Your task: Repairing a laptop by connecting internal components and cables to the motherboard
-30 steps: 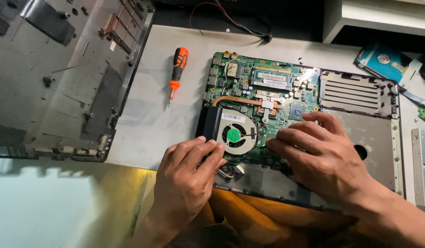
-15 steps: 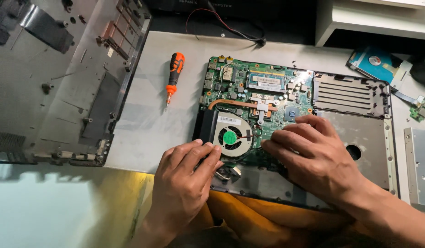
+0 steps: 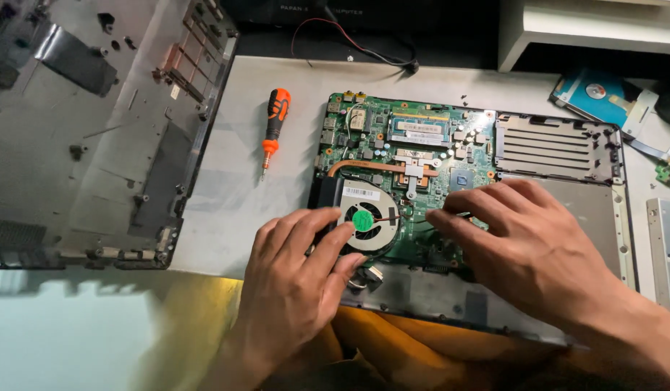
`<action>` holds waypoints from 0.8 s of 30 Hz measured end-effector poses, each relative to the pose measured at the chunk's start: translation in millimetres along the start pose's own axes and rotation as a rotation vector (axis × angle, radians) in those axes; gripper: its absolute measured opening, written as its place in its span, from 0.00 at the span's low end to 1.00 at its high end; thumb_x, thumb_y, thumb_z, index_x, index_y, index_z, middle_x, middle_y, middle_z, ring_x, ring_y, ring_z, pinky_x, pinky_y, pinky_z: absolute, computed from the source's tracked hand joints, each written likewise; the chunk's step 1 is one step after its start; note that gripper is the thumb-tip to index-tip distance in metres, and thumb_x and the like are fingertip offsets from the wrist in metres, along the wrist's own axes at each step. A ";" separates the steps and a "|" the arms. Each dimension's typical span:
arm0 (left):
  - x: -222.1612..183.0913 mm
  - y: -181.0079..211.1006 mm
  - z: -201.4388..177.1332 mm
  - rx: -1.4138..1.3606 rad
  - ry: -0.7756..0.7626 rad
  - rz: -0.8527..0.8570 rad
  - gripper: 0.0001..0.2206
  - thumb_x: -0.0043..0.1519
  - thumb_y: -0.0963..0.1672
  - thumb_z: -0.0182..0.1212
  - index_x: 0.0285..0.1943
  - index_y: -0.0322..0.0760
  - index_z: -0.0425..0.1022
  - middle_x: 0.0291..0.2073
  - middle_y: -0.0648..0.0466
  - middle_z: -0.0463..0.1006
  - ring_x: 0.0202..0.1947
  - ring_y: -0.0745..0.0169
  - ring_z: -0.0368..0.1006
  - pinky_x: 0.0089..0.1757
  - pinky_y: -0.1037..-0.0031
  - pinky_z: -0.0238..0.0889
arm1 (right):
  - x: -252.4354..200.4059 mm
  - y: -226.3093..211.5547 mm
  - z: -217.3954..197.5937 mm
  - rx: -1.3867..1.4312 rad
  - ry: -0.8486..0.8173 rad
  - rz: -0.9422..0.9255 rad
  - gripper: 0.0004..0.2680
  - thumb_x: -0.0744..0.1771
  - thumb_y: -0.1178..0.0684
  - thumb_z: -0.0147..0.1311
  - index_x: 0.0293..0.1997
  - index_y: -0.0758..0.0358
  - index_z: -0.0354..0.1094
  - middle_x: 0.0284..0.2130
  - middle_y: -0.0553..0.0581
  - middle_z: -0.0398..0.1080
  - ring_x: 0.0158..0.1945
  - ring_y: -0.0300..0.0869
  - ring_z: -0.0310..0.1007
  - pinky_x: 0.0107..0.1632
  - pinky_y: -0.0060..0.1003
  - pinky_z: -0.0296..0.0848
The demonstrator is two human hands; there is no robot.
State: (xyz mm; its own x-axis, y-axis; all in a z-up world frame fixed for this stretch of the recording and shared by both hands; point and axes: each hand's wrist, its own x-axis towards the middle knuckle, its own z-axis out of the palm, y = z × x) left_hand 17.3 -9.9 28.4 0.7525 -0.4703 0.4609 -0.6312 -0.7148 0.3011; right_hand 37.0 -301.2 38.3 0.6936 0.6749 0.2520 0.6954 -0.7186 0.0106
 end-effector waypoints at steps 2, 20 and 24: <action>18.0 -6.0 3.2 0.036 -0.091 0.080 0.19 0.63 0.48 0.66 0.61 0.38 0.73 0.61 0.47 0.71 0.60 0.49 0.68 0.54 0.59 0.57 | -2.0 1.6 -3.4 -0.024 -0.057 0.034 0.16 0.65 0.54 0.54 0.60 0.51 0.67 0.51 0.56 0.73 0.43 0.47 0.76 0.46 0.46 0.73; 56.7 -30.1 10.6 -0.104 -0.451 0.277 0.20 0.64 0.50 0.60 0.64 0.47 0.73 0.69 0.50 0.69 0.68 0.49 0.64 0.59 0.53 0.48 | -33.0 1.3 5.9 0.122 -0.117 0.125 0.13 0.67 0.55 0.46 0.58 0.62 0.65 0.48 0.58 0.75 0.43 0.49 0.74 0.38 0.44 0.74; 59.1 -23.5 7.8 0.015 -0.453 0.290 0.21 0.61 0.51 0.64 0.63 0.49 0.74 0.68 0.54 0.70 0.67 0.54 0.65 0.62 0.46 0.43 | -30.5 -2.3 1.0 0.193 -0.116 0.122 0.11 0.69 0.52 0.43 0.55 0.61 0.65 0.47 0.59 0.74 0.41 0.51 0.72 0.36 0.45 0.68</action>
State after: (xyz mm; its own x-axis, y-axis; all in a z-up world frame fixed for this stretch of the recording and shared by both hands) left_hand 78.0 -25.0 42.0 0.5557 -0.8232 0.1160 -0.8248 -0.5284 0.2013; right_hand 14.4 -319.9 29.6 0.7839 0.6077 0.1274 0.6204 -0.7582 -0.2006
